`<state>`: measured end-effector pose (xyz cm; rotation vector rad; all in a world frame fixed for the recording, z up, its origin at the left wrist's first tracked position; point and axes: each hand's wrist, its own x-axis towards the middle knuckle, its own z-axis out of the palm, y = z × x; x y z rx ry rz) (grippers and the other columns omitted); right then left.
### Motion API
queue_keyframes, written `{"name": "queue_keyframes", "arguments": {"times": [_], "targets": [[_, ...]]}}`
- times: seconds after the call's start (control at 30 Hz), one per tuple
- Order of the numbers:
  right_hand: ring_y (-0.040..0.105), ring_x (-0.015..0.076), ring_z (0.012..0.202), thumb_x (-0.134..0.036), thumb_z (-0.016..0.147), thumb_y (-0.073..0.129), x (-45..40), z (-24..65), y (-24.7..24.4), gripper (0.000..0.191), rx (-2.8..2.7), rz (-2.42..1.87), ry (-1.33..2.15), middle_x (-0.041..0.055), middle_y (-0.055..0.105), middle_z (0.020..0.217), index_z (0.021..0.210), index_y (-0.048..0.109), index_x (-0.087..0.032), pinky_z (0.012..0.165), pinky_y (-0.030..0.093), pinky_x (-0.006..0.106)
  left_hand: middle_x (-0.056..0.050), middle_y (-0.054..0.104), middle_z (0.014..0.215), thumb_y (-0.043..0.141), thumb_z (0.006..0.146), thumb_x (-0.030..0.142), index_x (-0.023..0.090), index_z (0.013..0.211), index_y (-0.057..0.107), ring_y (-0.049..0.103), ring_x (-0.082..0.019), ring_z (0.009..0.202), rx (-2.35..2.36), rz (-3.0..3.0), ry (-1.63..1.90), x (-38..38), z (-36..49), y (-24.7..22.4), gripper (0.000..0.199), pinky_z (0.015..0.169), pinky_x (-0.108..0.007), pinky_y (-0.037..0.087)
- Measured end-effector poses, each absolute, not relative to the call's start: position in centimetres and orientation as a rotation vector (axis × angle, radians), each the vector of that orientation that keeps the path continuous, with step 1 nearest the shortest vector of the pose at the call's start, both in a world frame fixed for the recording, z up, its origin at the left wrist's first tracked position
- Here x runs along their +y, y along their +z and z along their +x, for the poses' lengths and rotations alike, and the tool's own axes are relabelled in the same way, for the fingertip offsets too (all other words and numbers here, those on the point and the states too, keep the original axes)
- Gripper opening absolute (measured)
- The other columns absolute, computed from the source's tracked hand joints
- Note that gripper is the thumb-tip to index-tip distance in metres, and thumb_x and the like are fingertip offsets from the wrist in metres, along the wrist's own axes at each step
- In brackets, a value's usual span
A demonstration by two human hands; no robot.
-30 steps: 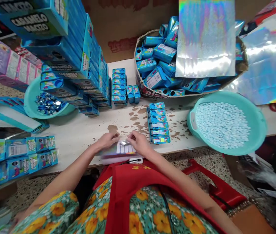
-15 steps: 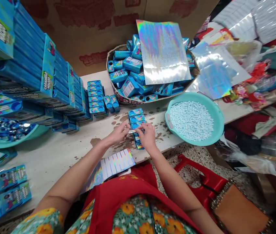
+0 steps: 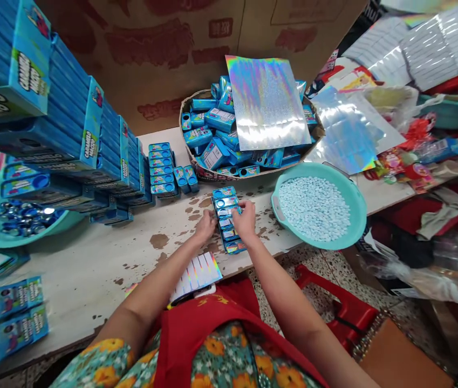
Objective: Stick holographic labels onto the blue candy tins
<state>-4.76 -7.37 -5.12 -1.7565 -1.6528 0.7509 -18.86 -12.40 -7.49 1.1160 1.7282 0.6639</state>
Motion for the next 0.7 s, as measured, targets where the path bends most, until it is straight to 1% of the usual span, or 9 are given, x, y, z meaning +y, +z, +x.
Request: {"name": "queue_keyframes", "arguments": {"times": [0.1,0.2,0.3,0.4,0.43,0.47,0.53,0.6,0.7], "targets": [[0.048,0.0219,0.092,-0.016,0.074,0.048,-7.8,-4.6,-4.9,0.024,-1.679,-1.681,0.680,0.0091,0.052,0.099,0.098,0.051,-0.016,0.084,0.039,0.038,-0.001,0.058,0.072,0.049,0.079,0.034,0.018,0.095,0.053,0.053,-0.016,0.067,1.727,1.307,0.546,-13.5,-23.7,-6.3,0.024,0.065,-0.027,0.039],[0.044,0.0241,0.104,-0.020,0.082,0.046,-9.7,-4.8,-4.1,0.022,-1.754,-1.596,0.496,0.0110,0.051,0.106,0.102,0.053,-0.017,0.091,0.035,0.042,-0.002,0.061,0.078,0.048,0.078,0.042,0.017,0.092,0.057,0.053,-0.016,0.070,1.744,1.297,0.491,-16.4,-29.1,-4.4,0.030,0.064,-0.026,0.039],[0.042,0.0249,0.110,-0.026,0.087,0.047,-11.7,-5.3,-3.0,0.022,-1.907,-1.473,0.410,0.0109,0.051,0.114,0.106,0.056,-0.020,0.095,0.033,0.044,-0.003,0.061,0.078,0.046,0.078,0.048,0.017,0.096,0.058,0.054,-0.017,0.070,1.789,1.247,0.362,-20.2,-32.2,-2.7,0.039,0.063,-0.026,0.039],[0.045,0.0254,0.107,-0.028,0.087,0.050,-12.9,-5.7,-2.3,0.024,-2.053,-1.358,0.425,0.0104,0.054,0.115,0.108,0.059,-0.022,0.093,0.034,0.044,-0.006,0.063,0.093,0.046,0.078,0.052,0.018,0.104,0.058,0.056,-0.020,0.082,1.736,1.219,0.239,-23.6,-33.3,-1.3,0.045,0.069,-0.026,0.040],[0.045,0.0254,0.106,-0.028,0.087,0.051,-13.2,-5.8,-2.1,0.023,-2.084,-1.321,0.455,0.0103,0.055,0.113,0.108,0.059,-0.022,0.092,0.035,0.044,-0.006,0.063,0.097,0.048,0.076,0.054,0.018,0.104,0.059,0.056,-0.021,0.085,1.688,1.198,0.172,-24.6,-33.5,-1.0,0.046,0.070,-0.026,0.039],[0.047,0.0251,0.105,-0.027,0.087,0.050,-13.4,-6.0,-1.9,0.023,-2.110,-1.280,0.503,0.0103,0.056,0.111,0.107,0.059,-0.021,0.092,0.036,0.043,-0.006,0.063,0.096,0.051,0.074,0.054,0.018,0.102,0.061,0.055,-0.021,0.085,1.624,1.170,0.097,-25.5,-33.7,-0.7,0.046,0.069,-0.025,0.038],[0.049,0.0237,0.103,-0.025,0.087,0.050,-14.1,-6.9,-1.6,0.022,-2.163,-1.178,0.679,0.0097,0.058,0.107,0.106,0.060,-0.021,0.090,0.039,0.041,-0.004,0.063,0.085,0.055,0.071,0.054,0.018,0.091,0.063,0.054,-0.019,0.077,1.470,1.112,-0.020,-26.9,-34.0,-0.4,0.042,0.063,-0.023,0.036],[0.053,0.0213,0.099,-0.023,0.087,0.050,-15.2,-8.5,-1.4,0.021,-2.224,-1.053,0.949,0.0083,0.059,0.102,0.105,0.060,-0.021,0.087,0.043,0.037,-0.001,0.058,0.071,0.055,0.071,0.052,0.016,0.078,0.063,0.049,-0.016,0.066,1.383,1.088,-0.043,-27.9,-34.2,-0.8,0.037,0.057,-0.022,0.031],[0.055,0.0182,0.096,-0.020,0.086,0.051,-17.7,-12.1,-2.0,0.021,-2.363,-0.883,1.321,0.0066,0.058,0.100,0.105,0.060,-0.020,0.085,0.045,0.032,0.001,0.049,0.059,0.049,0.074,0.049,0.015,0.065,0.056,0.040,-0.012,0.058,1.470,1.095,0.007,-28.6,-34.3,-2.2,0.035,0.054,-0.022,0.027]]}}
